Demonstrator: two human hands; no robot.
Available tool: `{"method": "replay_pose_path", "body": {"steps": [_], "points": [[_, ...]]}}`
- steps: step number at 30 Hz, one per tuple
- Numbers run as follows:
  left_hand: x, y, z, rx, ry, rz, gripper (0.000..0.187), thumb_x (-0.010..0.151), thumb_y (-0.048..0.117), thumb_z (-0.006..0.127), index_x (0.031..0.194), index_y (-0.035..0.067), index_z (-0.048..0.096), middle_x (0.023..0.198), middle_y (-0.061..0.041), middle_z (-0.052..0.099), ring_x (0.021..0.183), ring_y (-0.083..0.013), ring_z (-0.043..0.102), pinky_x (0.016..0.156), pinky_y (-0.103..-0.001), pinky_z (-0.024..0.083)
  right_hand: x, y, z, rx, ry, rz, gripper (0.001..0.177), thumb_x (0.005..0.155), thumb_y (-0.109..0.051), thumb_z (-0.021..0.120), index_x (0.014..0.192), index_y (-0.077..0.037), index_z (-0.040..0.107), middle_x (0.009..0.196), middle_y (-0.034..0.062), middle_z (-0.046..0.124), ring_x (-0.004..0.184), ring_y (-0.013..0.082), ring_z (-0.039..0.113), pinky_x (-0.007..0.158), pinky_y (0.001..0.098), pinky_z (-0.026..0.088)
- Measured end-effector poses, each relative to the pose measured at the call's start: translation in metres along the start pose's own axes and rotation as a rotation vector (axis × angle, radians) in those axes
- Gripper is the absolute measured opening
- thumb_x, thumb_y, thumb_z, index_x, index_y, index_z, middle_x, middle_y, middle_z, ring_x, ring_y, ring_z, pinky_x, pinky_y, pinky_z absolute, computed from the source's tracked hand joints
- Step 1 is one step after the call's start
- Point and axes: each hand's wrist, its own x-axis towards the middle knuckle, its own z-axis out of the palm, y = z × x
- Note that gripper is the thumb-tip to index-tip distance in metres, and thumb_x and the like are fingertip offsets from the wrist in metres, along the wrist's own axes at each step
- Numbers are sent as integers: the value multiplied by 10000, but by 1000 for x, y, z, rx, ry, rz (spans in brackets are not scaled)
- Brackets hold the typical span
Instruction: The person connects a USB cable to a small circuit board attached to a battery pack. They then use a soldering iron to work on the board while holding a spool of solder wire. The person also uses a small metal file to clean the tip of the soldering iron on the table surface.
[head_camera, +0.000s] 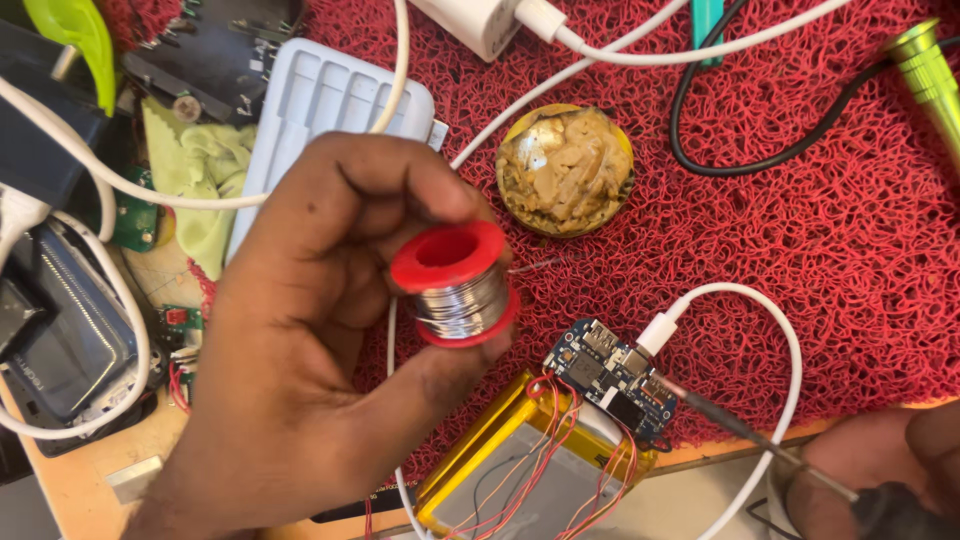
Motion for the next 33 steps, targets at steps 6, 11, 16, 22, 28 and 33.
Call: {"method": "replay_pose_path", "body": {"steps": [6, 11, 16, 22, 28, 33], "points": [[2, 2, 6, 869, 32, 376, 319, 851, 4, 779, 1129, 4, 622, 1056, -100, 654, 950, -215, 658, 810, -311, 543, 8, 8, 8, 6, 14, -11, 466, 1143, -490, 414, 1097, -31, 486, 771, 103, 439, 595, 188, 422, 573, 311, 387], [2, 0, 10, 1103, 51, 554, 224, 865, 38, 762, 1063, 12, 662, 1083, -138, 636, 1012, -335, 642, 845, -403, 529, 19, 15, 13, 14, 27, -30, 467, 1142, -492, 409, 1097, -33, 485, 770, 104, 438, 594, 189, 421, 572, 312, 387], [0, 4, 8, 1136, 70, 615, 242, 844, 53, 757, 1054, -13, 656, 1104, -158, 623, 1063, -364, 621, 894, -464, 510, 24, 23, 18, 26, 49, -23, 468, 1141, -494, 405, 1098, -34, 483, 770, 105, 437, 593, 190, 420, 571, 312, 387], [-57, -15, 31, 1214, 266, 530, 583, 764, 415, 795, 1189, 41, 660, 1181, -144, 644, 1163, -342, 642, 1008, -480, 498, 31, 19, 17, 42, 80, -7, 469, 1140, -496, 400, 1098, -36, 481, 770, 106, 436, 592, 191, 419, 570, 313, 387], [-87, -77, 65, 1559, 682, 605, 824, 929, 806, 419, 1240, 83, 659, 1242, -157, 656, 1151, -349, 652, 1018, -560, 452, 41, 12, 37, 111, 111, 0, 471, 1139, -499, 395, 1098, -38, 480, 769, 108, 435, 591, 192, 419, 569, 314, 386], [-80, -114, 65, 1638, 808, 744, 706, 939, 714, 440, 1163, 107, 724, 1117, -91, 705, 1040, -260, 677, 899, -480, 494, 42, 30, 33, 203, 84, -28, 469, 1151, -504, 388, 1084, -48, 473, 759, 105, 449, 591, 199, 436, 571, 319, 400]]}}
